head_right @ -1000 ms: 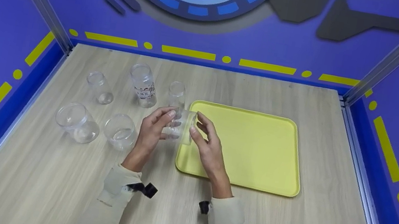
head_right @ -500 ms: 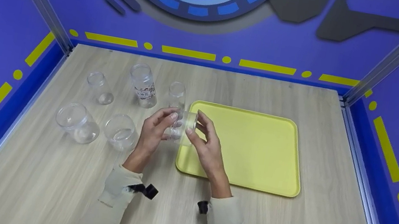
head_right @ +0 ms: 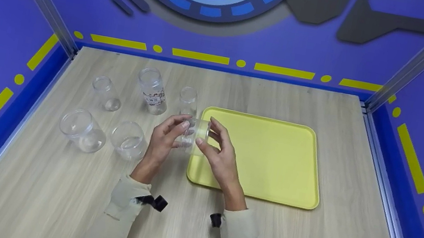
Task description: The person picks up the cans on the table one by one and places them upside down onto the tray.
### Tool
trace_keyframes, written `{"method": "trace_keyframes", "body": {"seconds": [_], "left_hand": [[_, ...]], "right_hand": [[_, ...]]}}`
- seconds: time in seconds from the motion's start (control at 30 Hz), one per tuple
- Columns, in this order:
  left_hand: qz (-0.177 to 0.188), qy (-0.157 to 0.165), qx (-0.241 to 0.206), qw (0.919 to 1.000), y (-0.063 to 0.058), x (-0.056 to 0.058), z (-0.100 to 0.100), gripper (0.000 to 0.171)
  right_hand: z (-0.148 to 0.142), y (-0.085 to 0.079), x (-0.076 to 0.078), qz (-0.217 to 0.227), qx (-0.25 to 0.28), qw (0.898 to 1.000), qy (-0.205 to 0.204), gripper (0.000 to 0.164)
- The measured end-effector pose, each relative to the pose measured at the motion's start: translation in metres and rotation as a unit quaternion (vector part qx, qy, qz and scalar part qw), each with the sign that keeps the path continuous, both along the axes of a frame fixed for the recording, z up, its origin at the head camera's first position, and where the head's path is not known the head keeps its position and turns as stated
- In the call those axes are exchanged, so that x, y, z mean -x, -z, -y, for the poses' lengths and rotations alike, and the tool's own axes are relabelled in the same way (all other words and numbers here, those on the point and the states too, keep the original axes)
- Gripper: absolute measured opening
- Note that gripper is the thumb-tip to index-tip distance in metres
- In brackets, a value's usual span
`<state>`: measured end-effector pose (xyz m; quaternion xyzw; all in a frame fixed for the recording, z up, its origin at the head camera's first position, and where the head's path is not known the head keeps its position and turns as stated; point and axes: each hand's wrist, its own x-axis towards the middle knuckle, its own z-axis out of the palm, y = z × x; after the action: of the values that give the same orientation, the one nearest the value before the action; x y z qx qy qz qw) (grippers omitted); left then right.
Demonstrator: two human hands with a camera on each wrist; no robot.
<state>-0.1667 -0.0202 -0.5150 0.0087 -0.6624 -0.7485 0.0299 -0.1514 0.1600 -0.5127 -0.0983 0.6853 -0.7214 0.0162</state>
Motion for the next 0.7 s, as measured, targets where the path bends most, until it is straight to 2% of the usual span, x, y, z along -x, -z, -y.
{"method": "trace_keyframes", "body": {"seconds": [0.4, 0.7], "left_hand": [[-0.008, 0.011, 0.006, 0.9999, -0.002, -0.0009, 0.0007, 0.044], [-0.04, 0.015, 0.06, 0.9973, -0.0007, 0.0002, 0.0035, 0.04]], "right_hand": [[-0.0024, 0.0015, 0.0, -0.015, -0.018, 1.0, 0.011, 0.065], [-0.0052, 0.0006, 0.0004, -0.021, -0.031, 0.999, 0.01, 0.065]]}}
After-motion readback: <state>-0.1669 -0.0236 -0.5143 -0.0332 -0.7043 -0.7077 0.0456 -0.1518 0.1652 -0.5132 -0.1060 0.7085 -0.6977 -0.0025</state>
